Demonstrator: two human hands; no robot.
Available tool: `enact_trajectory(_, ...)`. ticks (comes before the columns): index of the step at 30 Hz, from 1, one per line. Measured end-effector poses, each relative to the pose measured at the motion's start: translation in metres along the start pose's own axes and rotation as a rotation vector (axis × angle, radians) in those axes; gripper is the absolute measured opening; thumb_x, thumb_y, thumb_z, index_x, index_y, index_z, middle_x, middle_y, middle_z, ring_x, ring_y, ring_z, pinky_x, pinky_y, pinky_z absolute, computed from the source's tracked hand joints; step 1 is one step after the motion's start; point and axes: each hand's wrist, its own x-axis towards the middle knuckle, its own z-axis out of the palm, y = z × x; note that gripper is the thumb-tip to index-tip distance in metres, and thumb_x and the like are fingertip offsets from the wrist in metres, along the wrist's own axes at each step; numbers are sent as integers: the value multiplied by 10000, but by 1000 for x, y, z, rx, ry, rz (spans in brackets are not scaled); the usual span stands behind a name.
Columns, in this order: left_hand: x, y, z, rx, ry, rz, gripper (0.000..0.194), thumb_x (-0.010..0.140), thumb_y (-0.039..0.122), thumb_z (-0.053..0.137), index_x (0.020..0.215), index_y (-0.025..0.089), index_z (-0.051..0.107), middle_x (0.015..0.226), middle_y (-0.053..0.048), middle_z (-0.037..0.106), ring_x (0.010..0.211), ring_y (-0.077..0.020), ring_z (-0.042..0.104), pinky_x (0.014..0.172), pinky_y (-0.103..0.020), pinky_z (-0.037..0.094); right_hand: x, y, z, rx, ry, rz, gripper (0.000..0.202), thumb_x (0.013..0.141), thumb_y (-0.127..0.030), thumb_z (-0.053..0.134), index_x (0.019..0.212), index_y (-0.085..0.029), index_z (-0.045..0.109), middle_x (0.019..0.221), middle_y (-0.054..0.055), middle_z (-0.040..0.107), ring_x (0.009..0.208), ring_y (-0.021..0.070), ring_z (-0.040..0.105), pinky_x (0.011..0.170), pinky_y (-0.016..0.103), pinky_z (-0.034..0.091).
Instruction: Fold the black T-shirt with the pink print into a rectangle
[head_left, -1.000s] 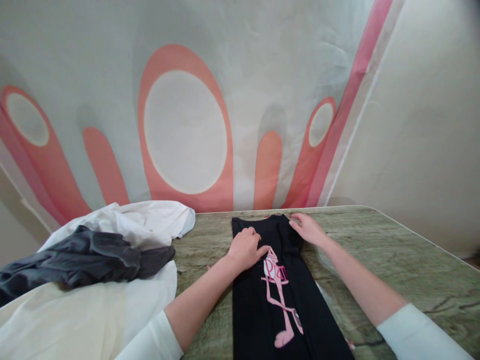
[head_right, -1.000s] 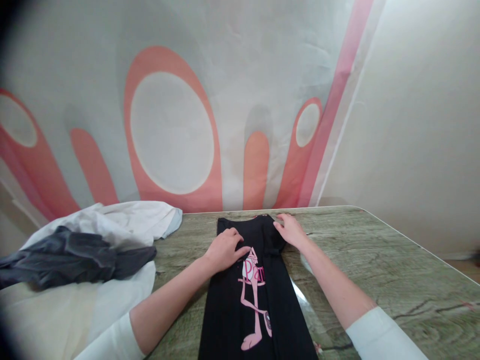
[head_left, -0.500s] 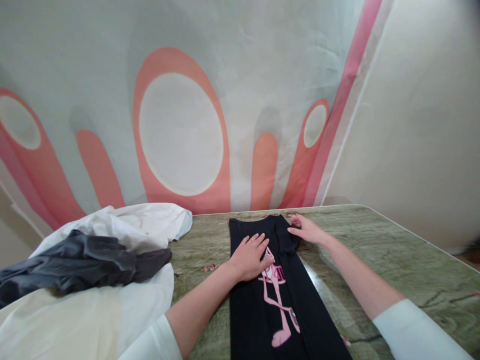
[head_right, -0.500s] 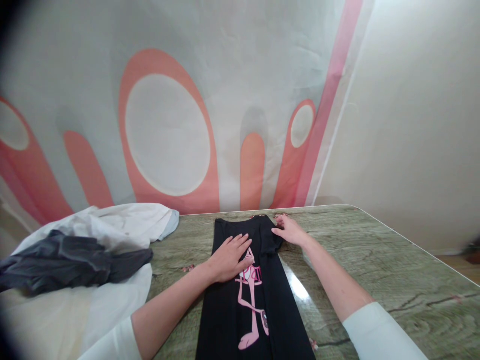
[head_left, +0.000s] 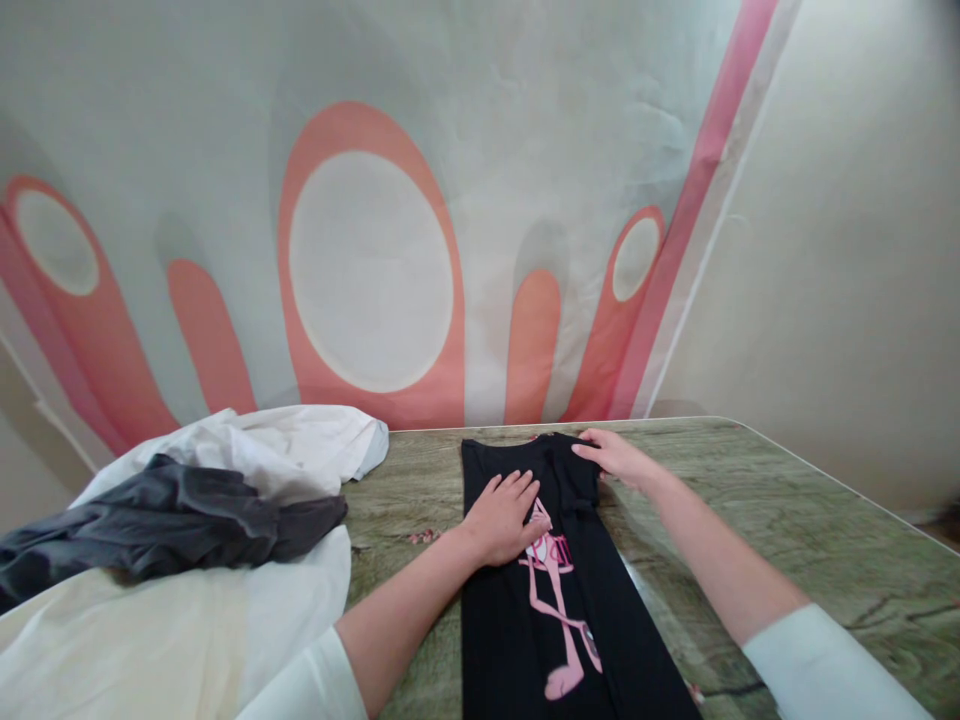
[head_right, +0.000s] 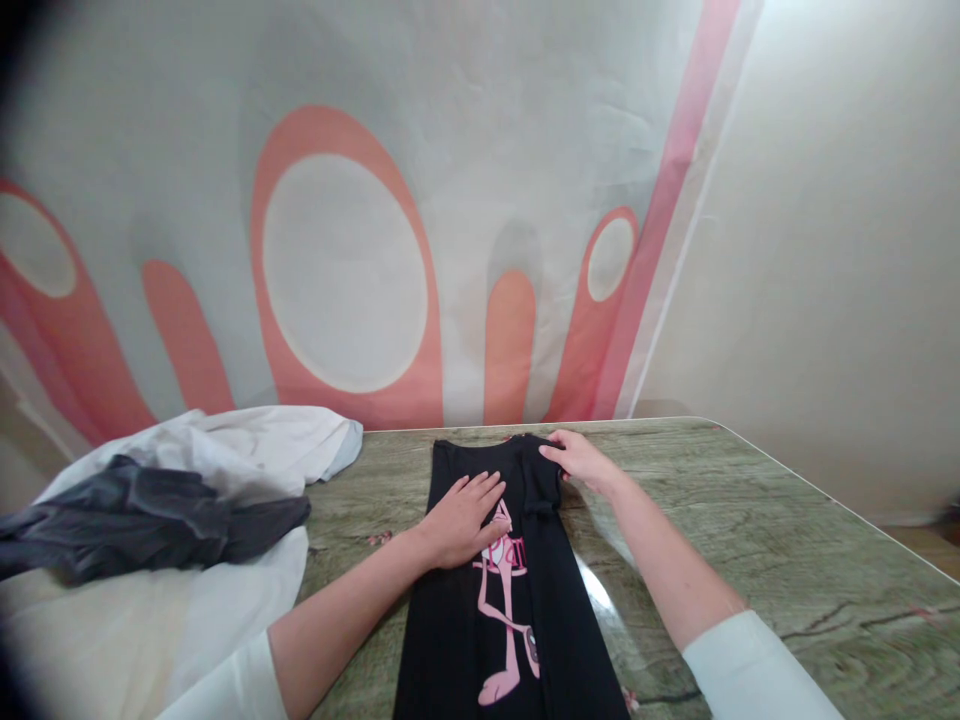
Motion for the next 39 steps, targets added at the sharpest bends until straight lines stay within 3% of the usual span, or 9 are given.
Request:
enact_trajectory(4, 4, -2, -5, -204, 25, -57, 553, 890, 506, 265, 1294, 154, 399, 1363, -102, 385, 1281, -226, 292, 1053, -401, 192, 10, -27, 28, 378, -117, 84, 190, 748, -277, 613, 898, -183, 545, 766, 4, 621, 576, 85, 545, 415, 152, 406)
enact_trajectory(10, 15, -17, -7, -795, 336, -278, 466, 917, 445, 272, 1277, 158, 346, 1230, -106, 518, 1092, -168, 514, 931, -312, 395, 16, -46, 71, 693, -234, 166, 200, 760, -120, 592, 936, -173, 512, 738, 2, 612, 599, 95, 596, 570, 231, 528)
enact_trajectory(14, 22, -29, 7, -951, 339, -373, 526, 857, 368, 475, 1284, 135, 274, 1177, -143, 541, 903, -156, 607, 811, -299, 475, 15, -41, 68, 590, -328, 96, 142, 777, -169, 590, 910, -135, 551, 788, 46, 635, 674, 113, 619, 682, 272, 537)
enact_trajectory(18, 23, -30, 11, -947, 309, -360, 605, 745, 155, 584, 1275, 169, 294, 1109, -90, 580, 793, -130, 622, 718, -263, 508, 26, -21, 39, 314, 21, -85, 136, 790, -190, 542, 917, -147, 563, 859, 61, 643, 709, 117, 615, 679, 268, 527)
enact_trajectory(20, 21, -28, 9, -849, 290, -329, 522, 718, 106, 569, 1212, 173, 413, 1065, -64, 599, 775, -125, 614, 713, -254, 509, 33, -6, 25, 156, 190, -120, 163, 791, -195, 510, 939, -147, 562, 860, 63, 643, 706, 125, 607, 652, 275, 523)
enact_trajectory(22, 20, -27, 6, -705, 289, -311, 398, 711, 104, 561, 1104, 171, 541, 1037, -51, 606, 778, -125, 601, 734, -252, 501, 38, 9, 16, 85, 253, -137, 193, 782, -201, 496, 953, -145, 566, 886, 68, 644, 741, 141, 602, 665, 302, 518)
enact_trajectory(26, 19, -28, 4, -539, 288, -337, 333, 709, 136, 573, 1038, 164, 615, 973, -47, 612, 744, -126, 592, 716, -249, 497, 43, 26, 14, 6, 258, -225, 253, 764, -178, 483, 992, -154, 587, 999, 75, 638, 909, 170, 582, 837, 377, 459)
enact_trajectory(30, 21, -27, 3, -570, 308, -362, 341, 722, 173, 582, 1060, 132, 605, 974, -63, 613, 733, -127, 599, 712, -248, 495, 52, 27, 23, -50, 191, -331, 343, 763, -123, 449, 1083, -169, 564, 1106, 83, 607, 1032, 167, 542, 938, 385, 380)
enact_trajectory(39, 21, -22, -1, -782, 366, -461, 353, 719, 203, 615, 1052, 86, 598, 1004, -105, 629, 716, -136, 620, 680, -245, 499, 79, 27, 23, -210, 23, -405, 276, 819, -204, 422, 1052, -140, 556, 913, 51, 639, 853, 139, 582, 813, 314, 445)
